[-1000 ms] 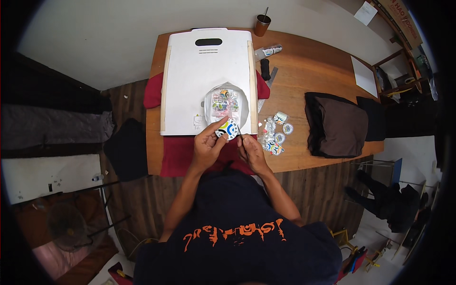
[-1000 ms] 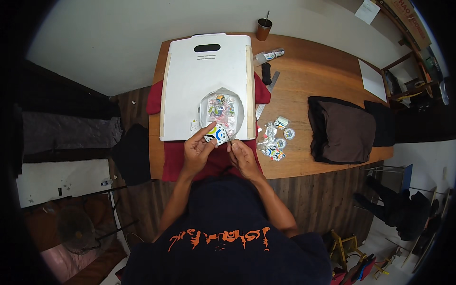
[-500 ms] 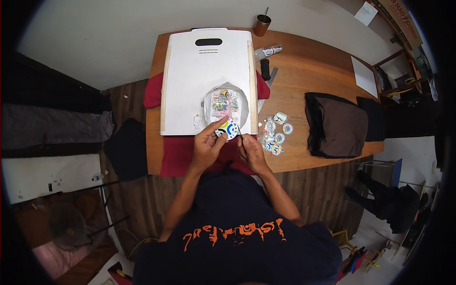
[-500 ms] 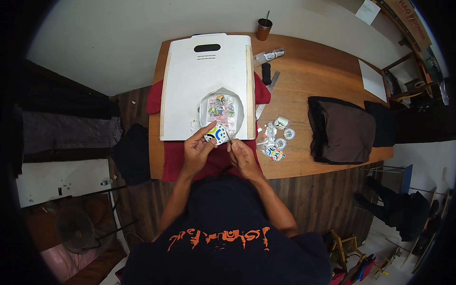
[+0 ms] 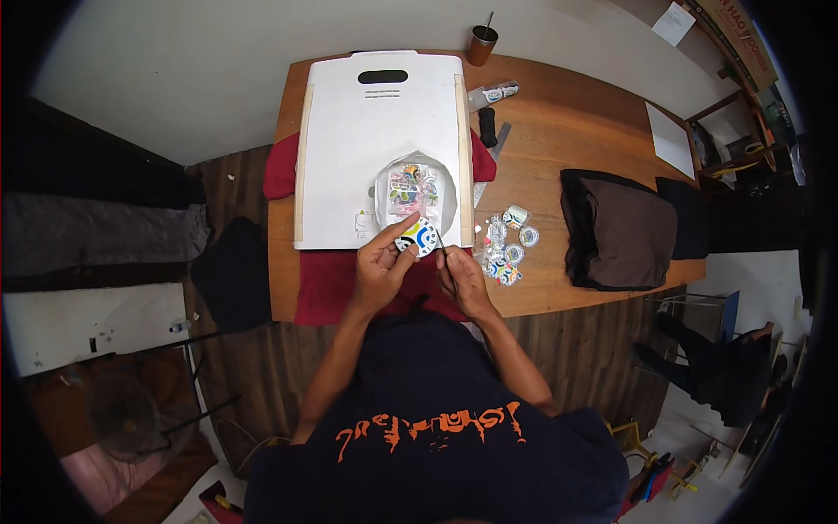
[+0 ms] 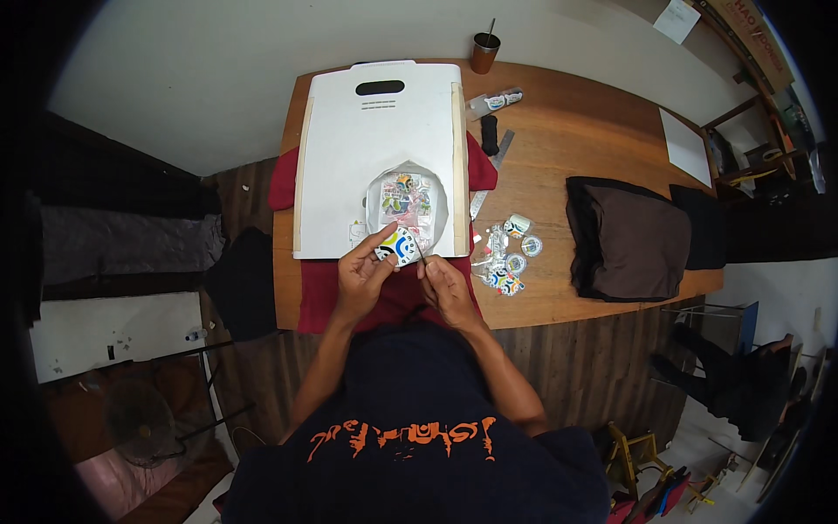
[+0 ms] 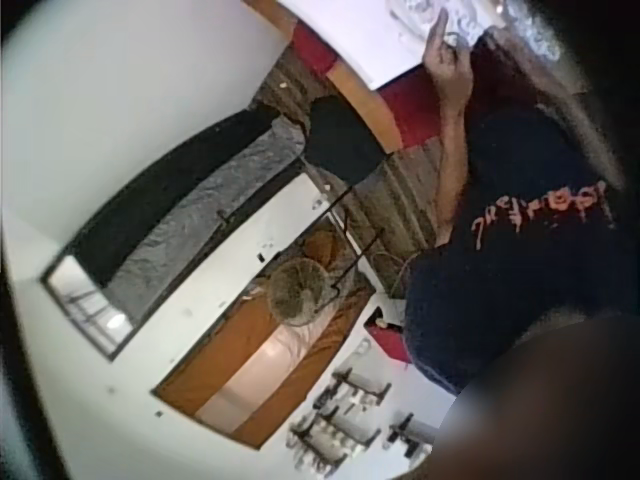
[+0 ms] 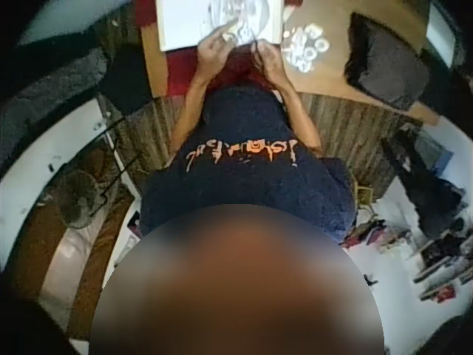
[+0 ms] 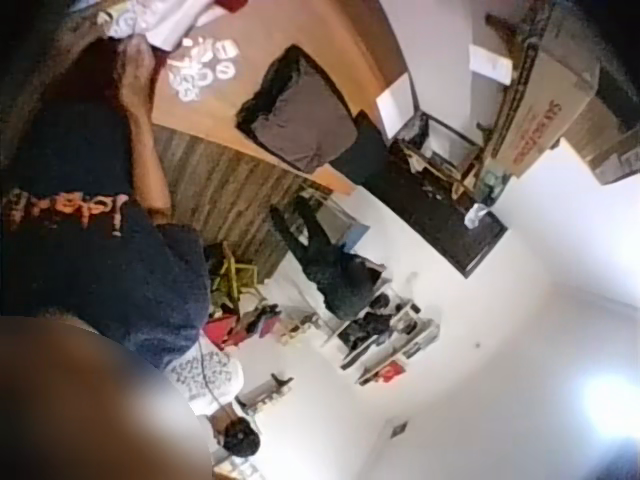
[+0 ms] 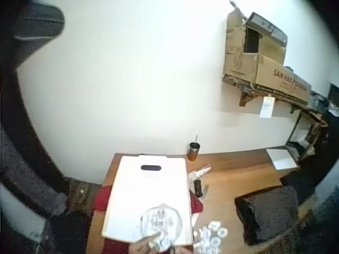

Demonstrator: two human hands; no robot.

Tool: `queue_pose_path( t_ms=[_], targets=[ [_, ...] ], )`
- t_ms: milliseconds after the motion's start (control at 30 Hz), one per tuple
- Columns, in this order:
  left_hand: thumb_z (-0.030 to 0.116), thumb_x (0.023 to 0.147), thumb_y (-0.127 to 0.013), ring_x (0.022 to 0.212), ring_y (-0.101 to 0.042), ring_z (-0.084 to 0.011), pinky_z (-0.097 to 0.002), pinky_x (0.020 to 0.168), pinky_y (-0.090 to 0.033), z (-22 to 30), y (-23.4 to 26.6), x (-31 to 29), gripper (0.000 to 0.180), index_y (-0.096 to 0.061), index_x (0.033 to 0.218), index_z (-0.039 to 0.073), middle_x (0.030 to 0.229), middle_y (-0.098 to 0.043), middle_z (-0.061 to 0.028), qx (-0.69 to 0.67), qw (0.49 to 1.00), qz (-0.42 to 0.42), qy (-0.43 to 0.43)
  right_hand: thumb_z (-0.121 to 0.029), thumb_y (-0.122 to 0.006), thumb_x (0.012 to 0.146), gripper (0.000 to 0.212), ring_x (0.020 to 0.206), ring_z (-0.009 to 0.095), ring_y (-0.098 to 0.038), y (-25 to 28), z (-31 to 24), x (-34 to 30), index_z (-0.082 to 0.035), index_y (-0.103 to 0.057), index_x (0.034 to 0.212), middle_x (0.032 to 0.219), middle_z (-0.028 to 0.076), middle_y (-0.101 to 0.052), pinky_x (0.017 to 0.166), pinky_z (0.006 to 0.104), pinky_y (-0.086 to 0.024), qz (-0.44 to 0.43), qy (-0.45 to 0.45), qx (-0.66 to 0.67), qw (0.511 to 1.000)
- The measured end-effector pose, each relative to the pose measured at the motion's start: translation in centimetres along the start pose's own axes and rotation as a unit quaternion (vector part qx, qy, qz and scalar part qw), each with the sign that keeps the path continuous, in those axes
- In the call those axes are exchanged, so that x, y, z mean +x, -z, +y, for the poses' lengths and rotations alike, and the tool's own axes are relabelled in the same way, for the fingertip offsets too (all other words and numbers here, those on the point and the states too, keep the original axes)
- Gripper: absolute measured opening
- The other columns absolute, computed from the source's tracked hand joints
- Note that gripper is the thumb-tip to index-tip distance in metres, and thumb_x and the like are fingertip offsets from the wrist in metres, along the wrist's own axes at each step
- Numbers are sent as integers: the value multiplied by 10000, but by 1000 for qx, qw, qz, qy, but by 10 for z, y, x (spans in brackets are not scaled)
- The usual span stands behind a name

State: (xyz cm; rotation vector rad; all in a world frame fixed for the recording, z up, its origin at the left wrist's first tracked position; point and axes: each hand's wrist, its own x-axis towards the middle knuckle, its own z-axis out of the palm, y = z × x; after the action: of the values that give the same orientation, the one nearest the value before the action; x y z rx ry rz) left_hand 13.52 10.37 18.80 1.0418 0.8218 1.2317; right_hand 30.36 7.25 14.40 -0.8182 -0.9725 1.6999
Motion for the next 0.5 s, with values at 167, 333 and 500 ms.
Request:
queue_pose_path(
  t_ms=[167, 333, 500],
  targets=[
    [-114, 918, -545, 1029, -577, -102, -221, 825, -498, 1, 0, -1, 447, -497, 1360, -71, 1261, -583, -118, -1, 1000, 0, 1, -379, -406, 1055, 335, 456, 40, -249, 1, 2, -1, -73, -508, 969, 567, -58, -308, 431, 221, -210, 4, 2, -7, 1000],
    [-116, 919, -542, 1018, -580, -99, -222, 819, -503, 2, -1, 0, 446, -495, 1361, -72, 1248, -588, -113, 0, 1000, -2, -2, -383, -409, 1054, 339, 455, 39, -250, 2, 4, -1, -72, -517, 972, 566, -61, -311, 430, 220, -209, 5, -8, -1, 1000],
    [-115, 920, -541, 1026, -579, -100, -222, 824, -500, 1, 0, -2, 446, -494, 1362, -73, 1253, -586, -114, -3, 1000, -10, -5, -384, -410, 1054, 338, 456, 37, -251, 4, 8, -2, -74, -518, 971, 566, -65, -311, 430, 218, -204, 6, -11, -6, 1000]
  ],
)
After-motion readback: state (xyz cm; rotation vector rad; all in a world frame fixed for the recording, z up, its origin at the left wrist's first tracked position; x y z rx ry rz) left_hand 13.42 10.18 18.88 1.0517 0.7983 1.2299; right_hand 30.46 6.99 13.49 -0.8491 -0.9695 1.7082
